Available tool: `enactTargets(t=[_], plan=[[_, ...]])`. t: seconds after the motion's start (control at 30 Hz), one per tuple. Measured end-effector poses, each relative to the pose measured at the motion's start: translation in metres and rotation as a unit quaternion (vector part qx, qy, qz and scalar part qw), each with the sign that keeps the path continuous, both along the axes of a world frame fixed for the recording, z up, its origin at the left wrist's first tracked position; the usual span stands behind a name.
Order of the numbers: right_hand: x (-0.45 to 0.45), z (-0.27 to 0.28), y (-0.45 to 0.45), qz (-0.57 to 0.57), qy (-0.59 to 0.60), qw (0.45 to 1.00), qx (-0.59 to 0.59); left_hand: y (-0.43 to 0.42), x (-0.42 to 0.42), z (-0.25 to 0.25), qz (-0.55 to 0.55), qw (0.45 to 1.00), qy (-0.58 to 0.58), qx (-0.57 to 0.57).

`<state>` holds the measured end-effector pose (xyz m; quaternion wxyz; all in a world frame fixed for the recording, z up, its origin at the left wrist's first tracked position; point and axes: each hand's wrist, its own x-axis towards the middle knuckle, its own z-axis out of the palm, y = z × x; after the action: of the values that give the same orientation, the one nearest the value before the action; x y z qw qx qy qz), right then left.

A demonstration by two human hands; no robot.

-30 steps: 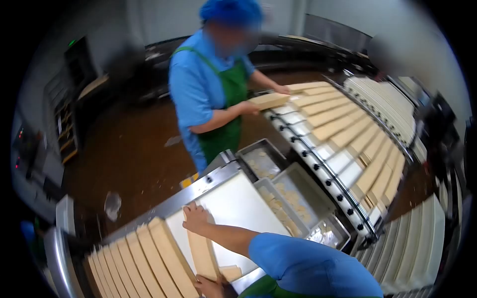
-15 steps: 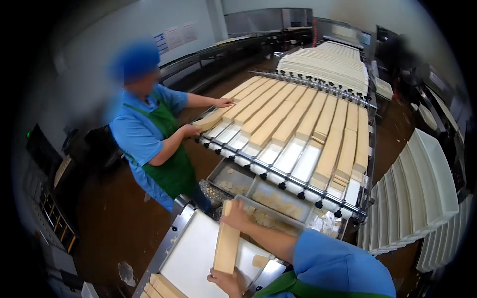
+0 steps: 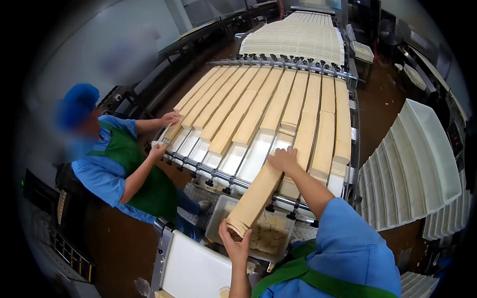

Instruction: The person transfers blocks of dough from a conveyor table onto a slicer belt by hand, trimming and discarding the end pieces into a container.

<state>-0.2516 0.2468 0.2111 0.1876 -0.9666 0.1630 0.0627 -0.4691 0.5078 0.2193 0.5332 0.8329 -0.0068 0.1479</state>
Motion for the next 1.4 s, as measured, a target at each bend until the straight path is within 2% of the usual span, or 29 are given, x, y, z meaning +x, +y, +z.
enactTargets(t=[0.13,0.27,0.33,0.4,0.57,0.63,0.7,0.77,0.83,0.9,0.93,0.97,1.0,1.03,1.07,1.1,1.17,1.2,1.23,1.3,1.37,1.4], plan=[[0.033,-0.013,-0.03,0.027,-0.015,0.999,-0.008,-0.017,0.018,-0.01,-0.065,0.997,0.034,0.008],[0.048,-0.011,-0.041,0.027,0.017,0.999,0.022,-0.036,0.031,-0.017,-0.052,0.998,0.014,0.01],[0.054,-0.019,-0.044,0.025,0.03,0.999,0.03,-0.042,0.035,-0.014,-0.023,0.997,0.007,0.067],[0.058,-0.033,-0.045,0.004,-0.064,0.998,-0.027,-0.048,0.041,-0.016,-0.028,0.997,0.023,0.065],[0.07,-0.033,-0.052,-0.008,-0.092,0.994,-0.06,-0.071,0.067,-0.018,-0.047,0.997,0.025,0.058],[0.065,-0.032,-0.051,-0.014,-0.099,0.993,-0.063,-0.082,0.08,-0.016,-0.086,0.991,0.019,0.096],[0.046,-0.032,-0.039,0.008,-0.231,0.969,-0.092,-0.091,0.092,-0.032,-0.116,0.991,0.043,0.055],[0.019,-0.03,-0.022,0.05,-0.288,0.956,-0.01,-0.099,0.099,-0.039,-0.147,0.984,0.078,-0.064],[-0.015,-0.02,-0.003,0.133,-0.305,0.939,0.086,-0.095,0.099,-0.039,-0.15,0.985,0.075,-0.046],[-0.052,-0.023,0.015,0.217,-0.357,0.886,0.199,-0.086,0.095,-0.048,-0.147,0.988,0.0,0.044],[-0.071,-0.027,0.024,0.263,-0.383,0.862,0.202,-0.08,0.09,-0.049,-0.149,0.988,-0.002,0.043],[-0.087,-0.029,0.03,0.308,-0.407,0.835,0.204,-0.073,0.082,-0.047,-0.141,0.989,0.033,-0.003],[-0.097,-0.029,0.033,0.306,-0.408,0.837,0.2,-0.072,0.077,-0.04,-0.134,0.987,0.068,-0.049],[-0.103,-0.027,0.034,0.334,-0.401,0.842,0.136,-0.075,0.07,-0.031,-0.092,0.985,0.071,-0.125],[-0.107,-0.026,0.033,0.357,-0.391,0.845,0.071,-0.066,0.069,-0.043,-0.066,0.992,0.048,-0.093],[-0.109,-0.024,0.033,0.351,-0.392,0.848,0.063,-0.05,0.063,-0.057,-0.039,0.997,0.025,-0.062],[-0.109,-0.023,0.034,0.312,-0.391,0.864,0.054,-0.033,0.044,-0.061,0.015,0.996,-0.003,0.092],[-0.107,-0.029,0.035,0.327,-0.408,0.851,0.052,-0.028,0.037,-0.056,0.02,0.999,0.005,0.043],[-0.107,-0.035,0.036,0.325,-0.41,0.851,0.048,-0.024,0.017,-0.048,0.054,0.994,0.089,0.021],[-0.108,-0.036,0.039,0.323,-0.385,0.864,0.03,0.015,-0.009,-0.091,0.048,0.989,0.11,0.088],[-0.105,-0.041,0.039,0.319,-0.375,0.869,0.051,0.039,-0.042,-0.113,0.062,0.993,0.098,0.019],[-0.104,-0.043,0.04,0.316,-0.363,0.873,0.074,0.048,-0.059,-0.114,0.092,0.988,0.097,0.077]])
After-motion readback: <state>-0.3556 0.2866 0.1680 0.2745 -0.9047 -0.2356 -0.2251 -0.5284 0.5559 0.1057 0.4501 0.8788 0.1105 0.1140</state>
